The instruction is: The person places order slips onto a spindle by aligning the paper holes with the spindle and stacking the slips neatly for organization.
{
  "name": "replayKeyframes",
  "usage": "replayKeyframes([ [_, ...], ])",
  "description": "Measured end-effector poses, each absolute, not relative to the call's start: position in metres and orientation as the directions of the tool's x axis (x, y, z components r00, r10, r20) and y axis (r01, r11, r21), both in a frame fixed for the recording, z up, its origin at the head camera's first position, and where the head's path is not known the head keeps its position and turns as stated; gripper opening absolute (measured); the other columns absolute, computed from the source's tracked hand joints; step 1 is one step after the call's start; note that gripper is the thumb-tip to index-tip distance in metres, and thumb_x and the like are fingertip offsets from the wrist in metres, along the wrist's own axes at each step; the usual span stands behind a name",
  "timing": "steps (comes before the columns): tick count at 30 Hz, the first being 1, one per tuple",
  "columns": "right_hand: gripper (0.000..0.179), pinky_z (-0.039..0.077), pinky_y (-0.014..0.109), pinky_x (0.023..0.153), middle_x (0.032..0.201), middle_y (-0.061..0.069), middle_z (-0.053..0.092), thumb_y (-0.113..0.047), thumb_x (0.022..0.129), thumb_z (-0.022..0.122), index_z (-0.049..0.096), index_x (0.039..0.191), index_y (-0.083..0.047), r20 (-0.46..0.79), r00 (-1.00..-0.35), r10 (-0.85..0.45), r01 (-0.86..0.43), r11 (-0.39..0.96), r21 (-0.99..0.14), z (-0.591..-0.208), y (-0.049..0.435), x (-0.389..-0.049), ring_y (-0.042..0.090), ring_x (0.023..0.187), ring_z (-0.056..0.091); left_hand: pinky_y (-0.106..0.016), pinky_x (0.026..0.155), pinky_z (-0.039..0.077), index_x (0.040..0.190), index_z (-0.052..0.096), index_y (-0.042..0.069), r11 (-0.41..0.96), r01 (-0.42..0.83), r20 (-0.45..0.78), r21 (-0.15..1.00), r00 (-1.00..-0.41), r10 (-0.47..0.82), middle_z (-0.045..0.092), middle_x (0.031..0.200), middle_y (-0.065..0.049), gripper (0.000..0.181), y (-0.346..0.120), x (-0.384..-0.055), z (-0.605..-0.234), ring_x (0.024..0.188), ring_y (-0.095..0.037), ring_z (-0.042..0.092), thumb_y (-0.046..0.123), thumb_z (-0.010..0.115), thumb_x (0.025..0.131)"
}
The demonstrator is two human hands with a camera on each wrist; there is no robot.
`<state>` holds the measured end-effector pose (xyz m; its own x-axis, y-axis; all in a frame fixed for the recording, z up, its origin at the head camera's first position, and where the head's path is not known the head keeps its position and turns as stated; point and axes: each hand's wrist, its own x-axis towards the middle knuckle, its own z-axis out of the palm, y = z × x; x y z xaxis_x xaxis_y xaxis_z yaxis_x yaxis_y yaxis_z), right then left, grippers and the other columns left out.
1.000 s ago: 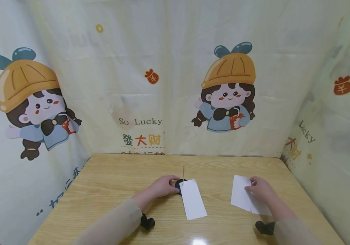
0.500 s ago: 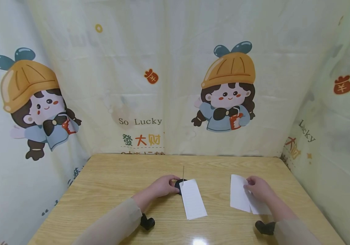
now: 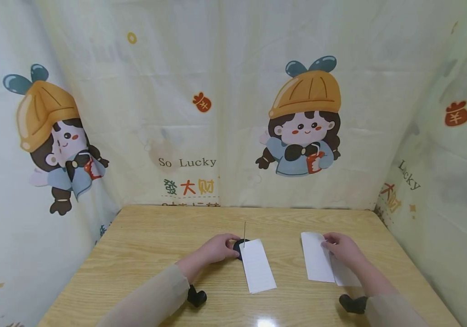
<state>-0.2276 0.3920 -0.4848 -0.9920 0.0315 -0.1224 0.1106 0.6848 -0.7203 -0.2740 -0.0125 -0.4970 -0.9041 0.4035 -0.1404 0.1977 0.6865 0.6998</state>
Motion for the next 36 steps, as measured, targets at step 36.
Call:
replayKeyframes([
  [36, 0.039, 0.047, 0.036, 0.063, 0.083, 0.009, 0.06, -0.019, 0.1, 0.061, 0.053, 0.13, 0.005, -0.043, -0.996, -0.075, -0.002, 0.513, -0.859, -0.46, 0.346, -0.229, 0.027, 0.074, 0.055, -0.03, 0.064, 0.04, 0.127, 0.066, 0.017, 0.665, 0.189, -0.134, 0.722, -0.905, 0.403, 0.058, 0.082, 0.001, 0.045, -0.014, -0.272, -0.501, 0.07, -0.015, 0.051, 0.019, 0.08, 0.085],
])
